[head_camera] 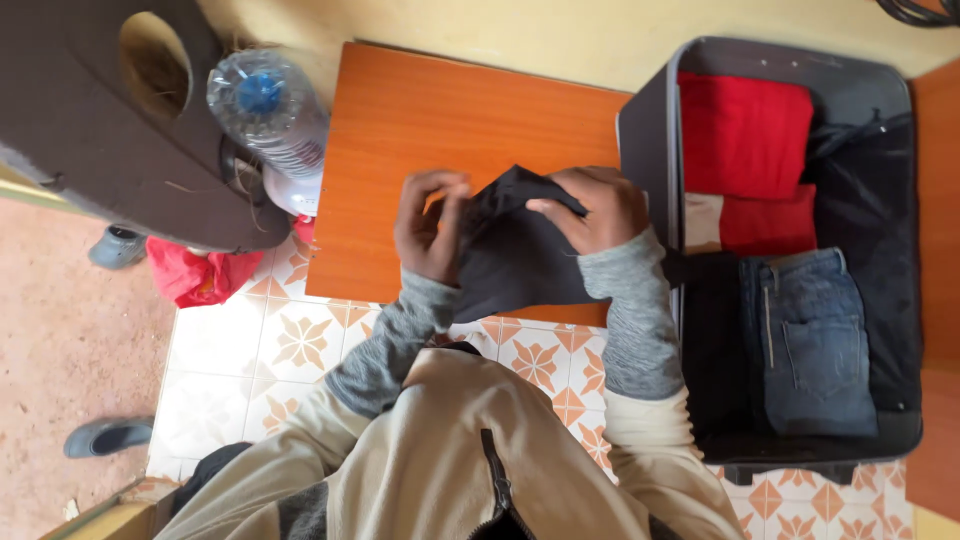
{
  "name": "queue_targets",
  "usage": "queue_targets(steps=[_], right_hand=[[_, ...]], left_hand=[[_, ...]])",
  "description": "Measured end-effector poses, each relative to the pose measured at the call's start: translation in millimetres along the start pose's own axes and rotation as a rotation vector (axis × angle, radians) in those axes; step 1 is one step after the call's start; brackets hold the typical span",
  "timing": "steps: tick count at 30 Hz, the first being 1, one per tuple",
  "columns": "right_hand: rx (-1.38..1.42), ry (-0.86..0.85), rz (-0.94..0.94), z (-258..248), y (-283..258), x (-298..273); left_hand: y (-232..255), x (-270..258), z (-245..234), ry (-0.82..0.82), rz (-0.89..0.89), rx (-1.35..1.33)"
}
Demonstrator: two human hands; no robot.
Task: The person folds a pair of black pants on a table and places them into a suitcase, then picks up a pile of clothes from a bed. They select a pair of black shorts with a white waistband and lay them flat on the table.
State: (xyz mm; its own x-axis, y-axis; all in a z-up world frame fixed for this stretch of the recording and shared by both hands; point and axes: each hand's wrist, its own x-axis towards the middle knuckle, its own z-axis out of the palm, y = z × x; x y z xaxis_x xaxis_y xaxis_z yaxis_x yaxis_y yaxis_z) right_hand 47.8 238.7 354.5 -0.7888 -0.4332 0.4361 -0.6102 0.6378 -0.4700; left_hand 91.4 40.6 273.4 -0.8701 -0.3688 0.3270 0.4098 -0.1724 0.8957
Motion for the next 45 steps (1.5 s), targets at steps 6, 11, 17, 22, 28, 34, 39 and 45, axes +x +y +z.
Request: queue_targets(steps=[6,11,17,22,28,34,39,45], right_hand=[[0.033,0.063,0.054,-17.2,-15.5,9.6],[0.093,0.044,-0.153,-36.2,2.0,5.5],[0.235,-0.181,-0.283,-58.1,-3.9,-6.0],[0.143,-0.295,-0.291,-65.0,-13.1,-16.1],[-0.057,-0.142,-0.124,-66.6,0.7,-19.6],[-0.256,0.217,-0.083,-1.6,66.9,-57.3],[-0.152,0.260,0.223,101.7,113.8,-146.1],[0.011,0.145,0.459,201.5,167.2,-263.9]], left_hand=[[-63.1,-39.0,-47.5,-0.169,-1.133,-0.327],[-43.7,-23.3,-43.8,-0.159,-1.289,-0.789],[-75.3,21.7,-54.2,-0.058,-1.208,-0.842],[-169.3,51.8,-59.7,-0.202,-1.292,-0.725],[-146.3,102.8,-46.4,0.047,-0.757,-0.546],[-115.1,92.3,-35.9,0.040,-0.485,-0.537],[-224.2,15.9,-84.6,0.091,-1.051,-0.435],[-335.7,-97.0,-161.8,0.014,-1.349,-0.052]])
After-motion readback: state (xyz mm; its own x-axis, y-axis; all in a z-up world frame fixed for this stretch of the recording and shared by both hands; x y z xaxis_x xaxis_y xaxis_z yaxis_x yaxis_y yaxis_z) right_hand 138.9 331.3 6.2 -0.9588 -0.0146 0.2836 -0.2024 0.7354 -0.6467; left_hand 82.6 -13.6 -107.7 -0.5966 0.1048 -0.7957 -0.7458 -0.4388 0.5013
